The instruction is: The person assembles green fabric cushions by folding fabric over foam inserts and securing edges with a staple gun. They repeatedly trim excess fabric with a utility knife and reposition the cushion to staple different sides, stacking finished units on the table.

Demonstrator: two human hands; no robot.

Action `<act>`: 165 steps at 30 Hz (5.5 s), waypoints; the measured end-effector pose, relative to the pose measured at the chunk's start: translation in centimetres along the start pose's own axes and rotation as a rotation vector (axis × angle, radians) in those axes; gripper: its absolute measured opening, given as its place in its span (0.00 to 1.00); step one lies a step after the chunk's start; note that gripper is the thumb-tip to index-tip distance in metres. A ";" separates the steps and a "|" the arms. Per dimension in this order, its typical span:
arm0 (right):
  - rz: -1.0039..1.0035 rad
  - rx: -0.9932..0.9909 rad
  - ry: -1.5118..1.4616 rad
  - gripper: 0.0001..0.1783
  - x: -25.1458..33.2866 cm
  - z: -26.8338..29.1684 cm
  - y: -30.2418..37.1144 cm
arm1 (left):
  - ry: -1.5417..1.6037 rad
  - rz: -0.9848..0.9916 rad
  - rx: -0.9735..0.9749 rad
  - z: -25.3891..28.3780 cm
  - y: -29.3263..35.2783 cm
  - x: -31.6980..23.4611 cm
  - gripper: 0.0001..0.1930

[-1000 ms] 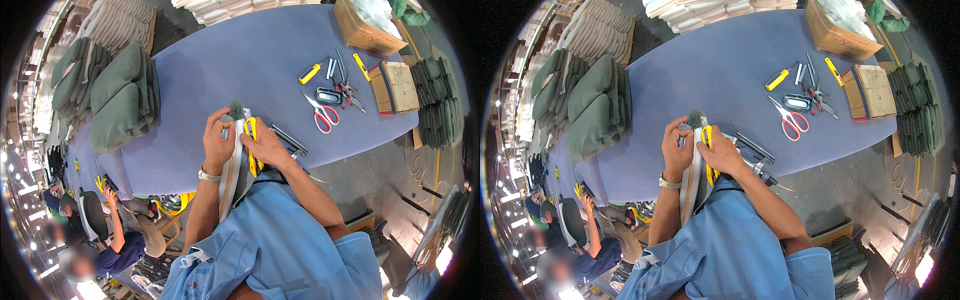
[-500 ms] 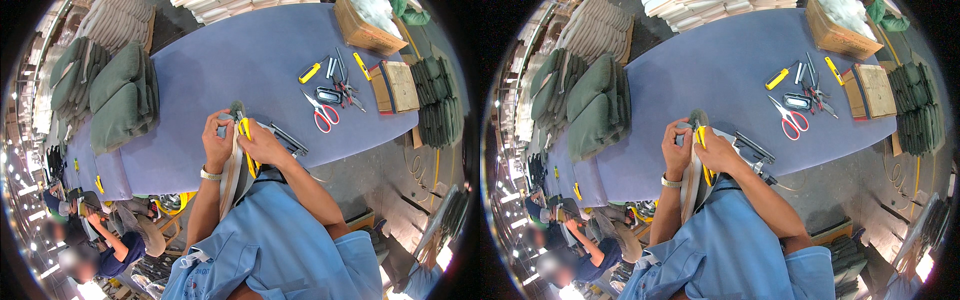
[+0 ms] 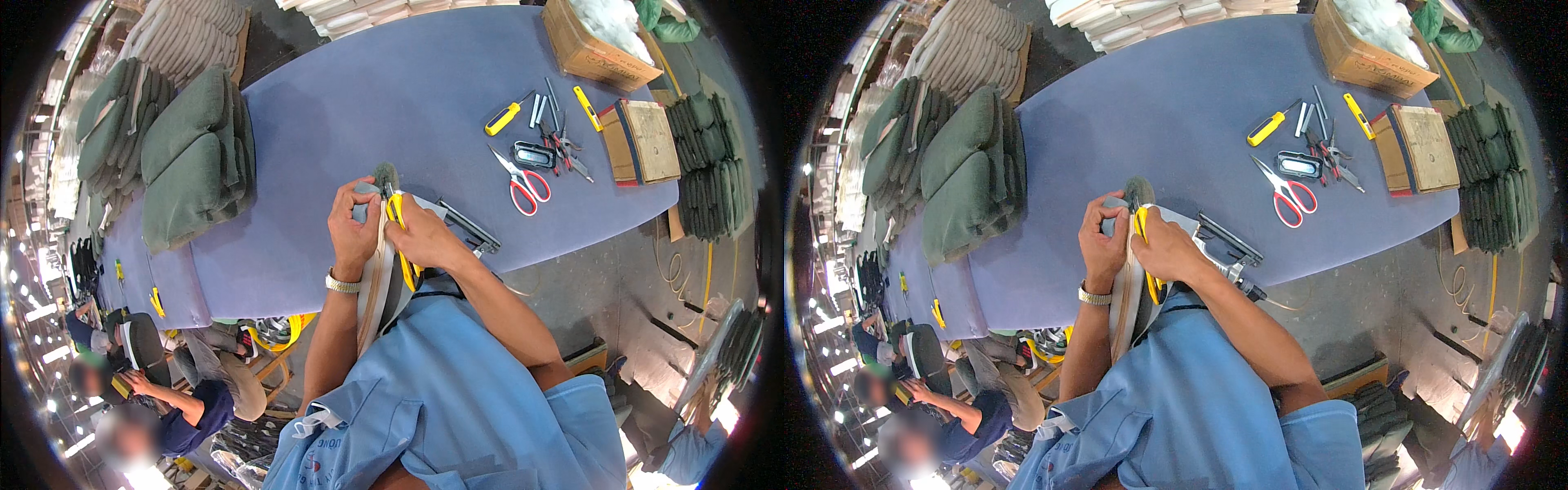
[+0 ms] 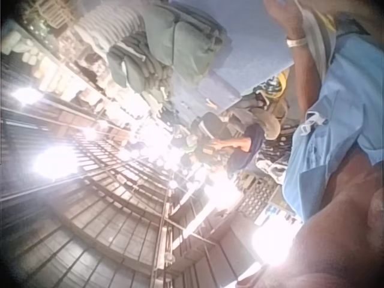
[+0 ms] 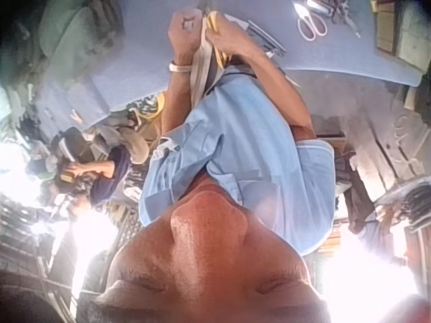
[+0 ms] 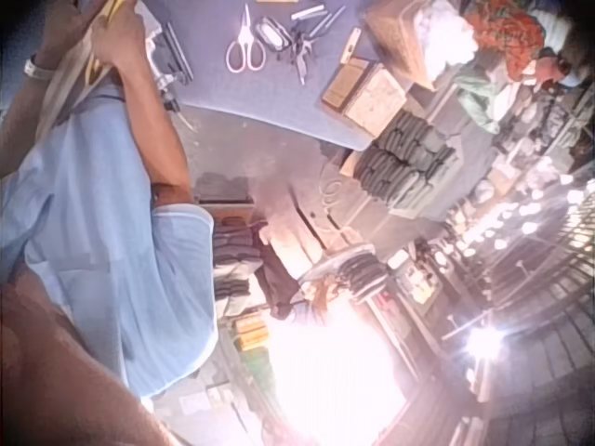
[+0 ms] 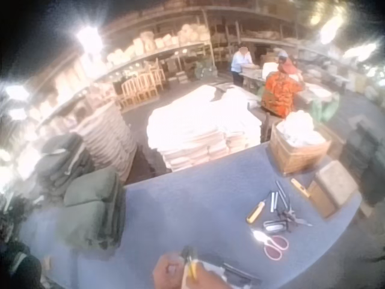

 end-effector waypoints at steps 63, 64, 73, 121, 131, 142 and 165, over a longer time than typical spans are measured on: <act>0.230 -0.077 0.275 0.25 0.2 0.9 0.9 | 0.011 0.068 0.074 0.4 -0.3 -0.4 0.02; 0.251 -0.073 0.263 0.26 0.3 0.9 1.0 | 0.016 0.065 0.076 0.3 -0.1 -0.2 0.02; 0.212 0.017 0.292 0.25 0.0 0.5 0.5 | 0.257 0.253 0.083 0.1 0.5 2.2 0.06; 0.661 -0.438 0.405 0.10 1.2 3.9 -5.0 | 0.458 0.992 -0.767 18.5 34.0 15.0 0.03; 0.598 -0.325 0.354 0.13 1.6 3.6 -4.8 | 0.098 1.087 -1.321 34.5 45.0 19.6 0.21; 0.358 -0.341 -0.243 0.28 -1.9 4.2 -6.2 | 0.245 0.627 -0.315 19.2 14.8 9.2 0.28; 0.321 -0.369 -0.194 0.34 0.3 1.4 -3.0 | 0.118 0.458 0.031 2.3 0.5 2.6 0.20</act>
Point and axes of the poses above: each hand's wrist, its own y-axis away from the middle knuckle, its own z-axis out of the back of the hand, x = y × z, the point moved 10 cm from there along -y, towards the middle knuckle, and after that the axes turned 1 degree about -z, right-handed, at the moved point
